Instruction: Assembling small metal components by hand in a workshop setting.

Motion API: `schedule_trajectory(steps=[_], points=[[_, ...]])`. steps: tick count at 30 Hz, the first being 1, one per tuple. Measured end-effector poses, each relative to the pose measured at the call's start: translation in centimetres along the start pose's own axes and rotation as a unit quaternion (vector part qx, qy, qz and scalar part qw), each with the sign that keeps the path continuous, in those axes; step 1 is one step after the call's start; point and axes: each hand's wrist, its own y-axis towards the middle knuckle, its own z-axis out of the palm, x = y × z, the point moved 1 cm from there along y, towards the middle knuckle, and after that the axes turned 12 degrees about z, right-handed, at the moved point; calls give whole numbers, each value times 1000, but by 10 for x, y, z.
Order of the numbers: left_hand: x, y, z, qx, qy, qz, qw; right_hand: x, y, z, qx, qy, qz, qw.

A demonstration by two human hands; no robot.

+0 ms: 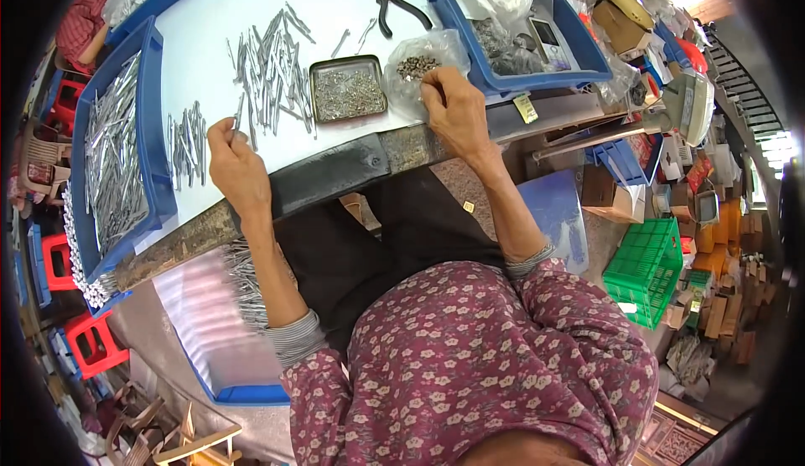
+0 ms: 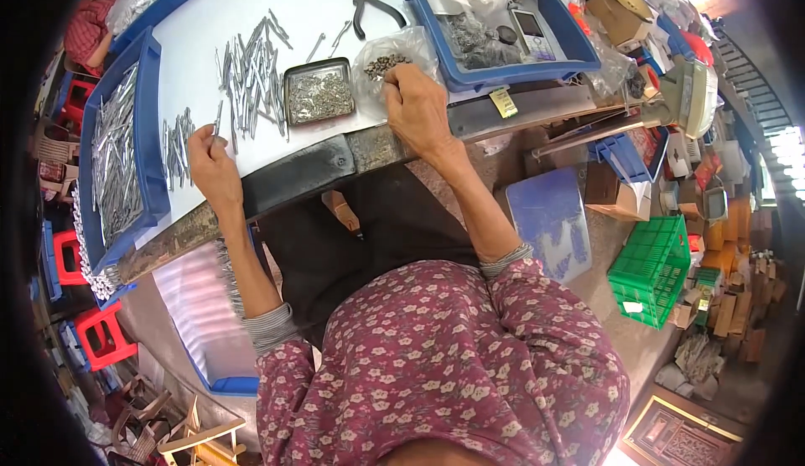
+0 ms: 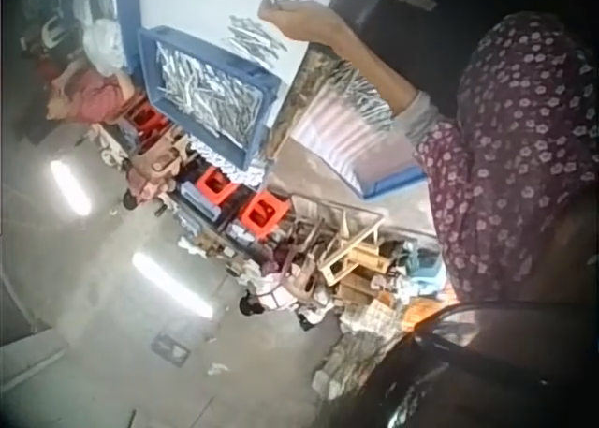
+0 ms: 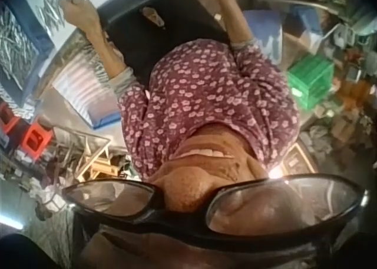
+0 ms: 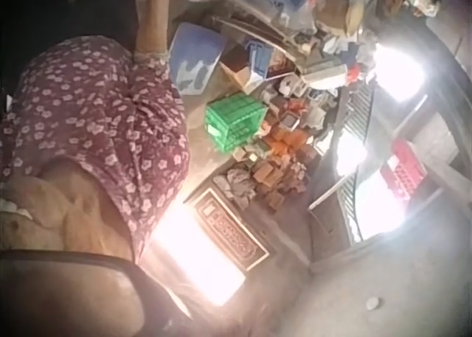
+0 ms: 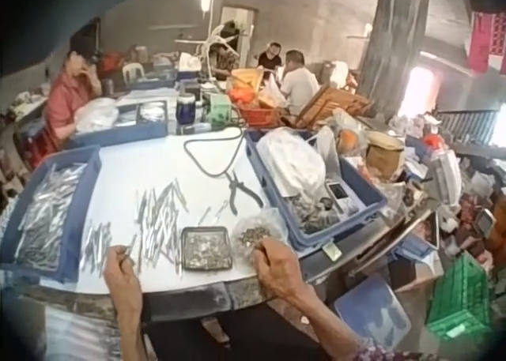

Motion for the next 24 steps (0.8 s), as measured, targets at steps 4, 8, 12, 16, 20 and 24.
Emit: schedule_trajectory(steps=[4,8,12,16,20,24], points=[[19,7,0,-11,115,41,992,-6,10,0,8,-37,-16,999],[35,10,-3,-16,191,75,979,-7,23,10,58,-121,-49,990],[38,9,-2,-8,200,62,978,-14,32,22,69,-172,-43,982],[41,10,0,-15,207,94,974,-14,31,23,82,-129,-29,988],[41,10,1,-21,210,93,973,-16,29,19,83,-141,-28,986],[44,8,0,-20,231,78,970,2,20,17,42,-107,-51,992]])
